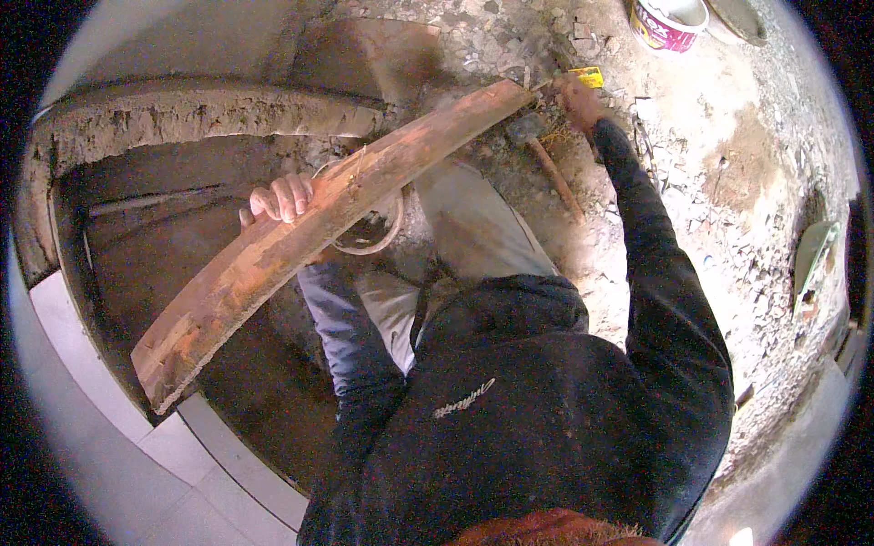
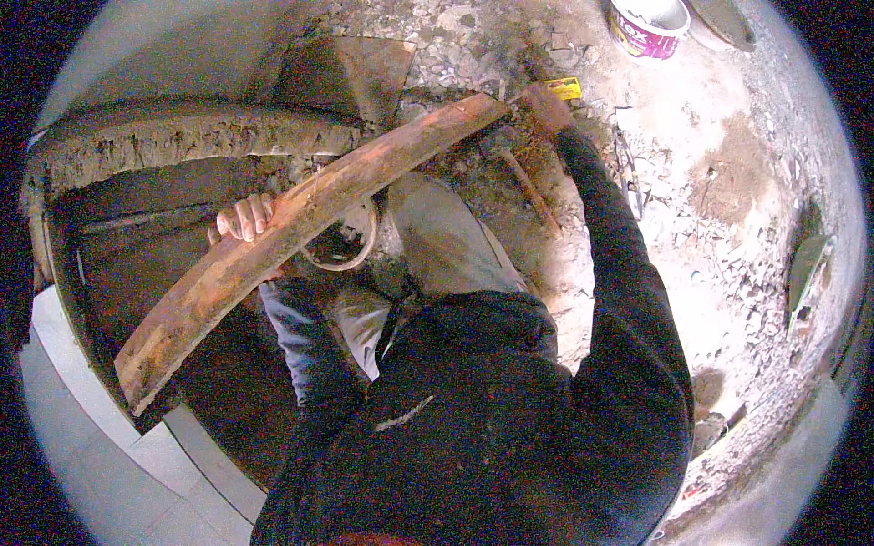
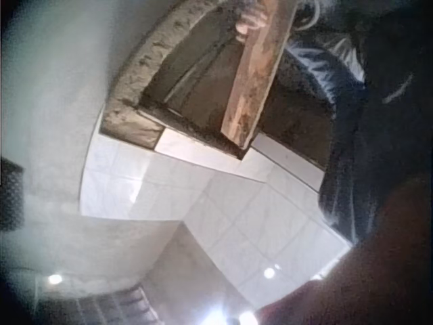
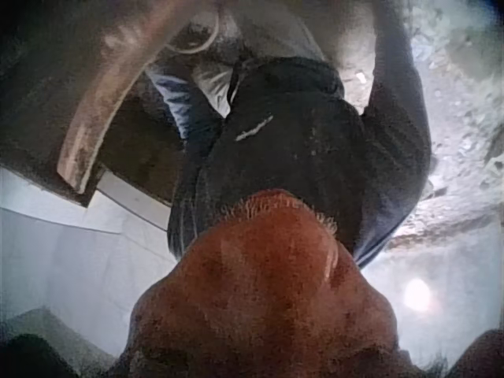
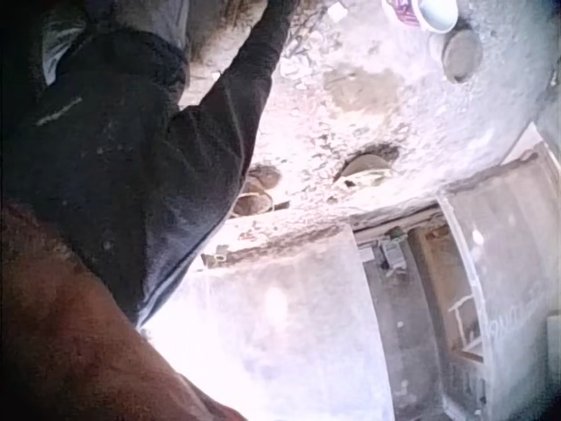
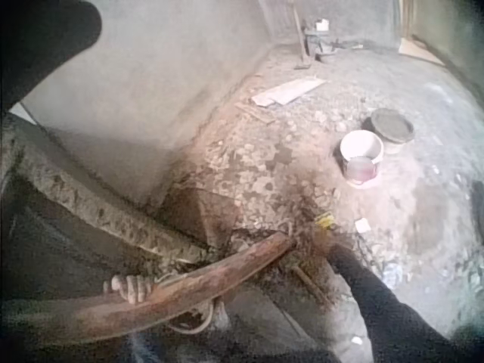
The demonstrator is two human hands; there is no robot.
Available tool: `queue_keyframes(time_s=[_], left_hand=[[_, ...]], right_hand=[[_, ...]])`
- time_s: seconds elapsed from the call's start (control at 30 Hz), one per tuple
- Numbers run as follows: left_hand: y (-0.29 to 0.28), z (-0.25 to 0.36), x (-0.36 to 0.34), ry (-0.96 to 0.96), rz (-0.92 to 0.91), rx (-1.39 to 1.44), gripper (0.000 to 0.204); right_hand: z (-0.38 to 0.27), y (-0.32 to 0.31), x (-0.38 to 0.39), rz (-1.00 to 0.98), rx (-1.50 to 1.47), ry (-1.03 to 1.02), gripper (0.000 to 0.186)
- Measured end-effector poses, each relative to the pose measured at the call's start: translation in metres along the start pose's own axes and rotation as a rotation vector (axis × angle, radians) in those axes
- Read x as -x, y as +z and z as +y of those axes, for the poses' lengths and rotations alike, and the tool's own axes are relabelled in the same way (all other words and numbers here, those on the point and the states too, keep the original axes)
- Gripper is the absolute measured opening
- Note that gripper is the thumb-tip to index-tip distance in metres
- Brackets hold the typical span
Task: The person uses pliers to pull nails from a wooden board, then hammers a nail back in, and finally uses a trowel to apply plaster to a concrete pillar.
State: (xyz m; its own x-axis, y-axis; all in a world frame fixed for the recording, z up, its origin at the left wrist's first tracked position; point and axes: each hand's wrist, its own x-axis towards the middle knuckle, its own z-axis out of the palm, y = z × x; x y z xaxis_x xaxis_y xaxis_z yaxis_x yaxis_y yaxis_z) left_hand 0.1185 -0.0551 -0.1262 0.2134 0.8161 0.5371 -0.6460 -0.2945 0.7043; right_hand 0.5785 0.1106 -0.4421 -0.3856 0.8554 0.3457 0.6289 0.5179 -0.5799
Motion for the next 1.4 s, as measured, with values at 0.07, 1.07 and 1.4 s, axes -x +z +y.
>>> queue_keyframes(time_s=[0.07,1.07,1.4], left_hand=[[0.007,0.007,0.017,0.011,0.043,-0.007,0.047],[0.026,-0.013,-0.039,0.029,0.119,0.014,0.052],[0.025,-0.007,-0.050,0.018,0.196,0.088,0.053]], right_hand=[[-0.043,-0.024,-0.026,-0.005,-0.469,0.740,0.040],[-0.068,0.036,0.000,-0.096,0.029,0.545,0.037],[-0.184,-0.095,-0.009,0.036,-0.689,0.399,0.031]])
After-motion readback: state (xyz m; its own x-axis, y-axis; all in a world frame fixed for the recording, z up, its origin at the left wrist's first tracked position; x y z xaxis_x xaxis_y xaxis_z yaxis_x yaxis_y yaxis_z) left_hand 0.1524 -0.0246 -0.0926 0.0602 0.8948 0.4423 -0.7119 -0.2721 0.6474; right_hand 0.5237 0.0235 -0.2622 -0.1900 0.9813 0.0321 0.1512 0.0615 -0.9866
